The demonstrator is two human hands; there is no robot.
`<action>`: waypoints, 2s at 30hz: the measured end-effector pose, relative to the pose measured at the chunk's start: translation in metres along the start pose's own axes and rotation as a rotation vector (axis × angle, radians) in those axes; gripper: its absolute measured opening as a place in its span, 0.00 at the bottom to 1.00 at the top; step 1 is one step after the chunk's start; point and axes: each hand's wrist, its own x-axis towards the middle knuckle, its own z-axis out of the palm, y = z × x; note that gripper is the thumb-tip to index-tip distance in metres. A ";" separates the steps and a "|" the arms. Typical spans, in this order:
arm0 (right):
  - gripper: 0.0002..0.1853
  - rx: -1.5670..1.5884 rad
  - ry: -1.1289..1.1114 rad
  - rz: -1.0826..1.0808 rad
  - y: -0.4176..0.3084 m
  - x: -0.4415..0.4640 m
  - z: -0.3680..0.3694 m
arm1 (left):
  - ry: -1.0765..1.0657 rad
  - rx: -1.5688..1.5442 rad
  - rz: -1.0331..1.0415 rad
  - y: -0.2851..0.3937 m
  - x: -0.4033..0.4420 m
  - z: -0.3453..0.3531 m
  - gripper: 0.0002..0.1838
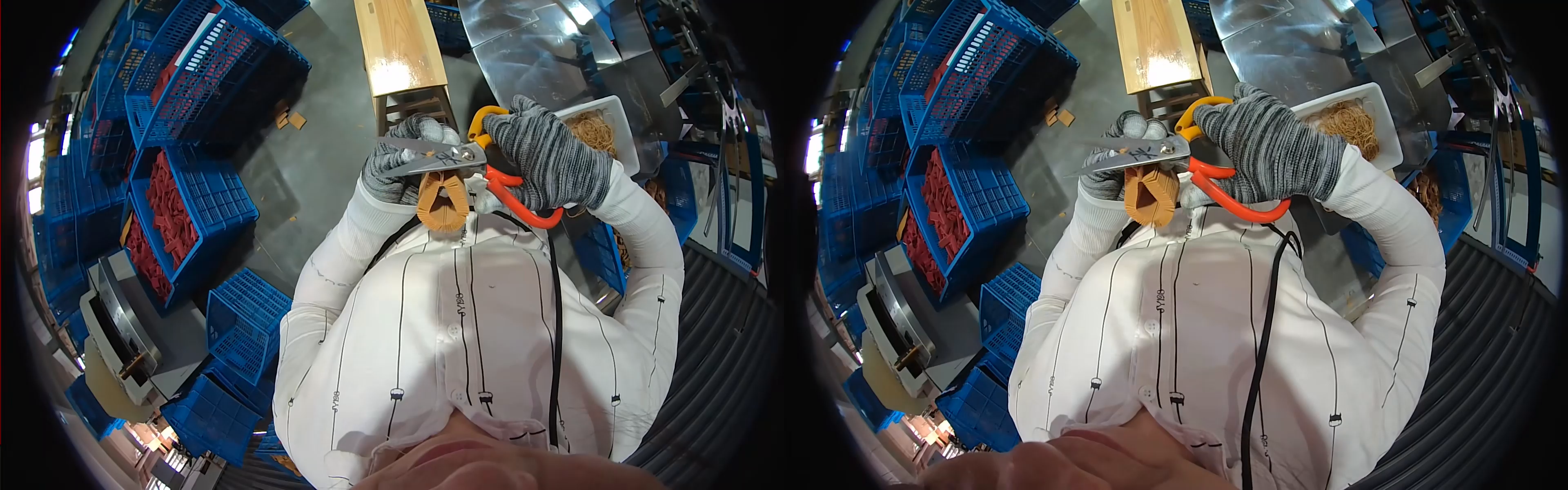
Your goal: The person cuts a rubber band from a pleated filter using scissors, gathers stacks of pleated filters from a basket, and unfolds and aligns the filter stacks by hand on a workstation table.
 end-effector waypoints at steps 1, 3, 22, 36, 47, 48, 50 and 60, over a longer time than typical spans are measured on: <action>0.27 -0.033 0.054 -0.048 0.002 -0.001 0.003 | -0.037 -0.039 0.000 -0.001 0.001 0.000 0.18; 0.27 -0.066 0.089 -0.054 0.010 -0.002 0.011 | -0.113 -0.116 0.001 -0.003 0.004 0.000 0.20; 0.18 0.458 0.267 0.178 0.018 0.001 0.015 | 0.207 -0.120 0.046 0.011 -0.008 0.052 0.09; 0.28 0.381 0.317 0.192 0.046 -0.001 0.058 | 0.430 0.181 0.217 0.017 -0.014 0.037 0.13; 0.33 0.069 0.211 0.131 0.016 0.014 0.054 | 0.492 0.127 0.208 0.019 -0.012 0.034 0.10; 0.33 0.029 0.263 0.113 0.018 0.014 0.058 | 0.497 0.139 0.211 0.019 -0.012 0.033 0.10; 0.32 0.010 0.330 0.091 0.018 0.014 0.060 | 0.502 0.164 0.222 0.019 -0.011 0.030 0.10; 0.26 0.679 0.207 0.536 0.019 0.019 0.043 | 0.491 0.216 0.259 0.026 -0.008 0.035 0.09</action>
